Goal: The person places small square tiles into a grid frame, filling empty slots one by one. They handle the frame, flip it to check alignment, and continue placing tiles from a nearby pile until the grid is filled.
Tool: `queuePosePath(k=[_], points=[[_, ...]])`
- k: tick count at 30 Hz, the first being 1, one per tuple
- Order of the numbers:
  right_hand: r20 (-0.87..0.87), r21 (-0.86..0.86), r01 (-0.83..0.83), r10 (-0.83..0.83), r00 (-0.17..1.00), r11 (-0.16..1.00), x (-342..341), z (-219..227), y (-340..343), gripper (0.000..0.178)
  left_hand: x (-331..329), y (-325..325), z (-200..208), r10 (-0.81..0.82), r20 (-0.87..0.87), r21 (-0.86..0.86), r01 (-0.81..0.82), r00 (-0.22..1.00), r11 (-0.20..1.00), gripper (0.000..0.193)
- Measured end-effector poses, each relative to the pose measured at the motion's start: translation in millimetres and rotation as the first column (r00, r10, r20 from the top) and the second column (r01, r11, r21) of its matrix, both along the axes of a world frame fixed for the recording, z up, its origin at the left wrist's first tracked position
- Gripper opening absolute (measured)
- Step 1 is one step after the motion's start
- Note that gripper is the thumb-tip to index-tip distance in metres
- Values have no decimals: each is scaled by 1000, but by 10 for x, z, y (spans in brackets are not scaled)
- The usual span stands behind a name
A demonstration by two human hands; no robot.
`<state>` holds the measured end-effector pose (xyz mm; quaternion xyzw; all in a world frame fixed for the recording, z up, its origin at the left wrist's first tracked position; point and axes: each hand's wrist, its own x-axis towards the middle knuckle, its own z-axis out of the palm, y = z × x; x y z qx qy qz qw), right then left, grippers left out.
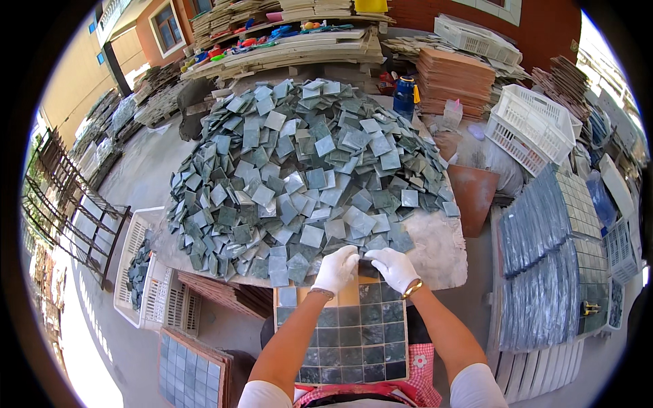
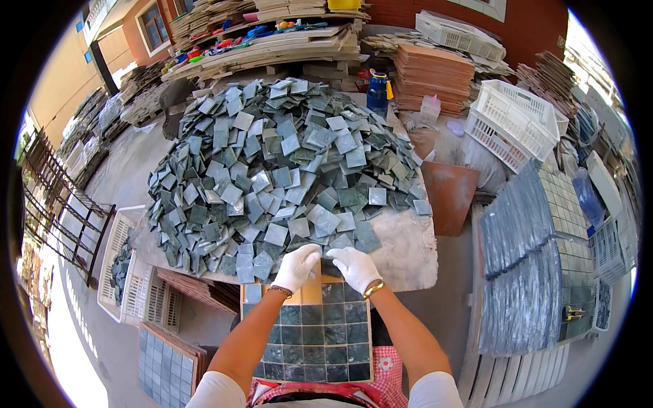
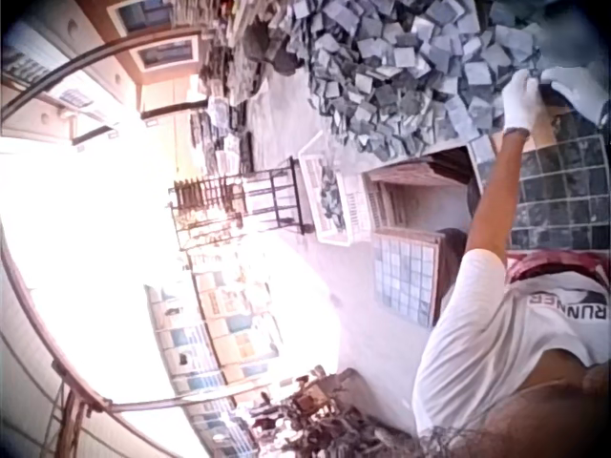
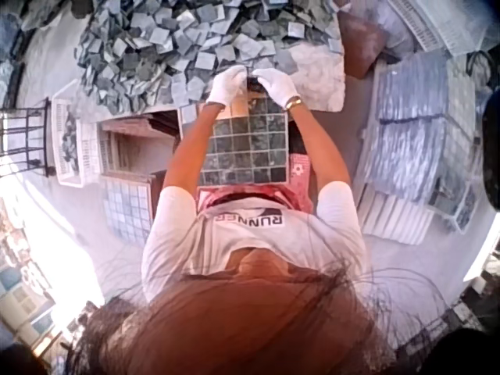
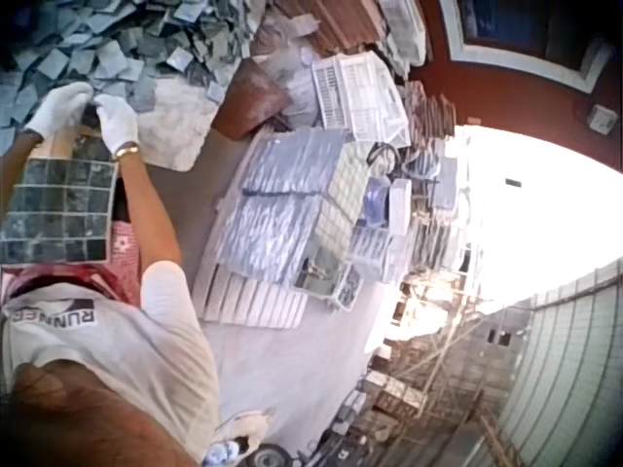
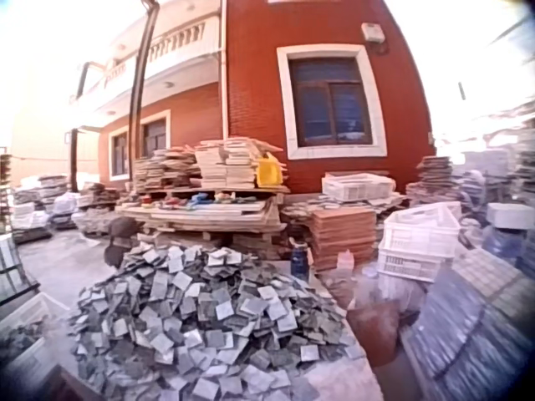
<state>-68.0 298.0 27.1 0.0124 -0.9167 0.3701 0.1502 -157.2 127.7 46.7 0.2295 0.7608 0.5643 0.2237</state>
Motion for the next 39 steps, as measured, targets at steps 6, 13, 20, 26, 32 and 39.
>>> queuePosePath(k=[6, 13, 20, 26, 32, 39], points=[[152, 140, -1, -21, 988, 990, -85, 21, 63, 19, 302, -549, -145, 47, -272, -115, -81, 961, 990, 27], [275, 321, -133, 42, 960, 938, -166, 8, -74, 20, 1060, -731, -171, -221, -702, -302, -2, 677, 953, 51], [180, 213, 37, -76, 981, 976, -279, 315, -92, 32, 1271, -548, -316, -287, -739, -417, -80, 609, 905, 63], [193, 323, 209, -280, 940, 923, -644, 241, -748, 50, 959, -619, -292, -158, -723, -282, -78, 673, 956, 50], [198, 248, 304, -356, 913, 920, -782, 145, -727, 34, 145, -795, -16, 103, -808, -208, -443, 581, 872, 59], [281, -304, 249, -163, 946, 920, -642, 240, -450, 20, -434, -709, -97, 26, -681, -436, -434, 732, 789, 53]])
